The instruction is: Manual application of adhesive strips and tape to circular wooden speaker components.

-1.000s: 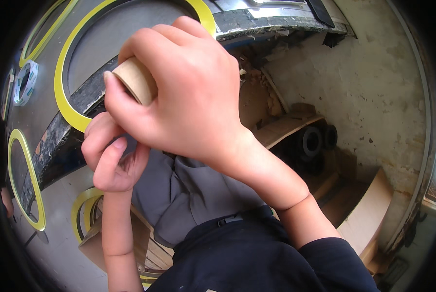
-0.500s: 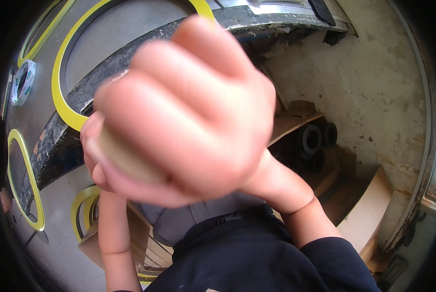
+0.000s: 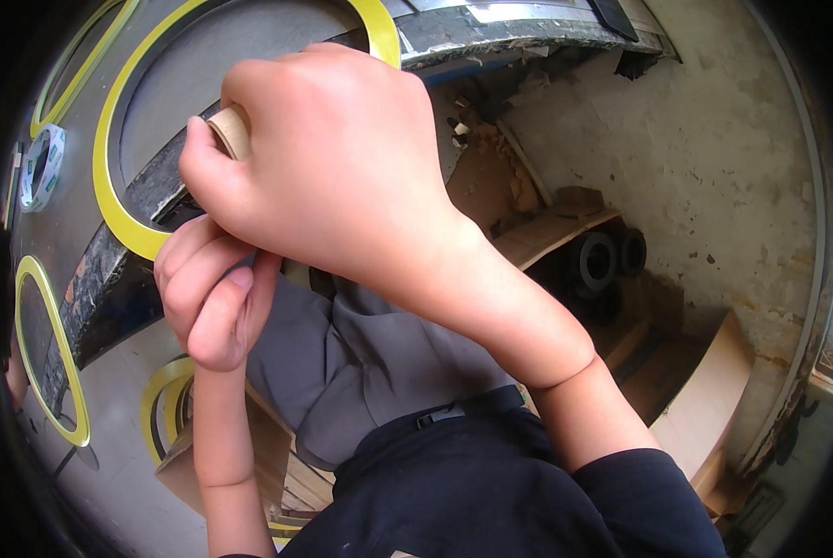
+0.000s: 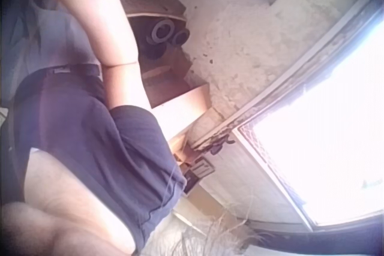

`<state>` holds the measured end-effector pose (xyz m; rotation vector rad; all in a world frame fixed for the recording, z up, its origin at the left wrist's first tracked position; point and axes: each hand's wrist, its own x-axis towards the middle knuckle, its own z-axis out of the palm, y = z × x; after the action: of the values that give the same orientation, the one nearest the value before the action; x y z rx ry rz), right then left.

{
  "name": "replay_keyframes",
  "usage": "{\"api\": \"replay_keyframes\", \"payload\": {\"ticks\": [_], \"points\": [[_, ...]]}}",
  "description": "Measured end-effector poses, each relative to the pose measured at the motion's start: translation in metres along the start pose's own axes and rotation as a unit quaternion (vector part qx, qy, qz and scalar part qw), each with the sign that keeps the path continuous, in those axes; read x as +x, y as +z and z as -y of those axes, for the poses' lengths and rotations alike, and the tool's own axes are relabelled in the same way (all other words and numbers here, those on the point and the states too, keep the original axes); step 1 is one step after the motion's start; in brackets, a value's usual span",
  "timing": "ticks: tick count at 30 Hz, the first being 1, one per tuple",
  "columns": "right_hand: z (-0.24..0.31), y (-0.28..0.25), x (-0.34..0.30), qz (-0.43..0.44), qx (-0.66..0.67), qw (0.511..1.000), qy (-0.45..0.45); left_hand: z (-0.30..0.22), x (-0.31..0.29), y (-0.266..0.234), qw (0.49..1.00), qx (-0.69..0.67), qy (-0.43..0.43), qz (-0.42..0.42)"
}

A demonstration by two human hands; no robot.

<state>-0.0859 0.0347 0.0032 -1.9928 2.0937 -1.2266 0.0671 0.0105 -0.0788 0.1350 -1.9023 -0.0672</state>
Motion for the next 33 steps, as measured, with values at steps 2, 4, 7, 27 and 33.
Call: {"api": "replay_keyframes", "payload": {"ticks": [2,4,7,27,33], "points": [[0.004,-0.002,0.003,0.031,-0.025,0.999,0.017,0.000,-0.006,0.004,0.999,0.031,-0.014,-0.016],[0.006,-0.005,0.003,0.041,-0.068,0.996,0.030,-0.012,-0.011,-0.004,0.976,0.217,-0.005,-0.036],[0.011,-0.005,0.002,0.036,-0.089,0.995,0.025,-0.037,-0.043,-0.021,0.985,0.066,-0.128,0.093],[-0.020,-0.014,-0.015,-0.069,-0.026,0.984,-0.160,-0.013,-0.017,0.048,0.299,-0.794,-0.481,-0.220],[-0.042,-0.032,-0.047,0.041,0.074,0.978,-0.189,-0.031,-0.012,0.058,0.329,-0.739,-0.514,-0.287]]}}
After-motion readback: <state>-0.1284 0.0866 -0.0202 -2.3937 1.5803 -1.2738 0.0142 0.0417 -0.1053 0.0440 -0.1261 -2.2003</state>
